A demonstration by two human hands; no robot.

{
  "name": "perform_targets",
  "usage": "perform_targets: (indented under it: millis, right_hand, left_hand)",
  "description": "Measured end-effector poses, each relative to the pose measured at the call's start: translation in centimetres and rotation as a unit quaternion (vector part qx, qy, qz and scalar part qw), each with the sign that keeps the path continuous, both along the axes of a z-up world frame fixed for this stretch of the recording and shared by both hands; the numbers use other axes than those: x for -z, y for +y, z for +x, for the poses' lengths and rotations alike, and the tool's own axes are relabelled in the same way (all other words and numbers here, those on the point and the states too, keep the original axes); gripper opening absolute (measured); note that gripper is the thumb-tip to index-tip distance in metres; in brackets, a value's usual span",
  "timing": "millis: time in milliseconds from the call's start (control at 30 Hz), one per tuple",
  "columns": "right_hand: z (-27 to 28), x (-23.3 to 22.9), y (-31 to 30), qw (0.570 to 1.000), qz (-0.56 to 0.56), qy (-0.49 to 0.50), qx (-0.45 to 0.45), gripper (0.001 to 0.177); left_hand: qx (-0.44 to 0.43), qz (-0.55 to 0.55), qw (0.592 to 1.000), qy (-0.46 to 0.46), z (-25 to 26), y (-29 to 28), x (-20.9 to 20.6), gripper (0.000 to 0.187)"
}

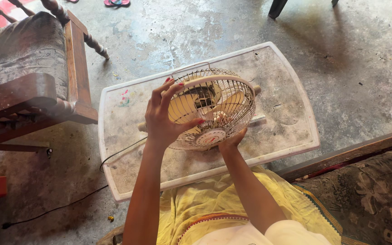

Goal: The person reassembles a table fan by attaching the front wire guard and securing the outer plastic ring. They align the guard over the blades and then repeatedly attempt to snap the outer ring into place, adjusting its position multiple times.

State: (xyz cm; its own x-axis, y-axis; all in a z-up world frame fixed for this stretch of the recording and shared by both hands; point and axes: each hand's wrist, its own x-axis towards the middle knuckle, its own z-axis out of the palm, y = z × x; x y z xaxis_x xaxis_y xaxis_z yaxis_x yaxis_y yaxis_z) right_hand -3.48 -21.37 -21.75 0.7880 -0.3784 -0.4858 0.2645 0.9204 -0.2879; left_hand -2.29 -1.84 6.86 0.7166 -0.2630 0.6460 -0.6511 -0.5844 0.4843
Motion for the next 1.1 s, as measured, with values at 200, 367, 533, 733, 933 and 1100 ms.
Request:
perform_targets:
  millis: [200, 367, 533, 733, 933, 1100]
  right_hand:
    - [-1.1, -3.2, -2.6, 0.921, -0.359, 0.148, 0.032, 0.068]
    - [-0.4, -14.8, -5.7, 0.756, -0.649, -0.027, 0.080, 0.067]
    - [0.2, -23.6, -6.1, 0.571, -0.805, -0.156, -0.018, 0.069]
    - [0.4, -24.3, -5.8, 0.557, -0.819, -0.139, 0.009, 0.066]
    - [0.4, -23.6, -5.9, 0.584, -0.804, -0.110, -0.014, 0.066]
    - [-0.5, -26.7, -5.2, 0.390, -0.906, -0.164, 0.009, 0.061]
  left_hand:
    - [0.000, -0.002, 1.000, -0.016, -0.3, 0.1, 0.4, 0.088]
    - [-0.004, 0.003, 0.999, -0.036, -0.8, 0.0, 0.9, 0.088]
    - [-0.007, 0.009, 0.998, -0.060, -1.1, 0.0, 1.3, 0.088]
    - [-0.007, 0.017, 0.998, -0.062, -1.6, 0.0, 1.7, 0.089]
    - [-0.022, 0.023, 0.997, -0.074, -1.6, -0.1, 2.0, 0.088]
    - [-0.024, 0.034, 0.996, -0.082, -1.7, -0.2, 2.4, 0.090]
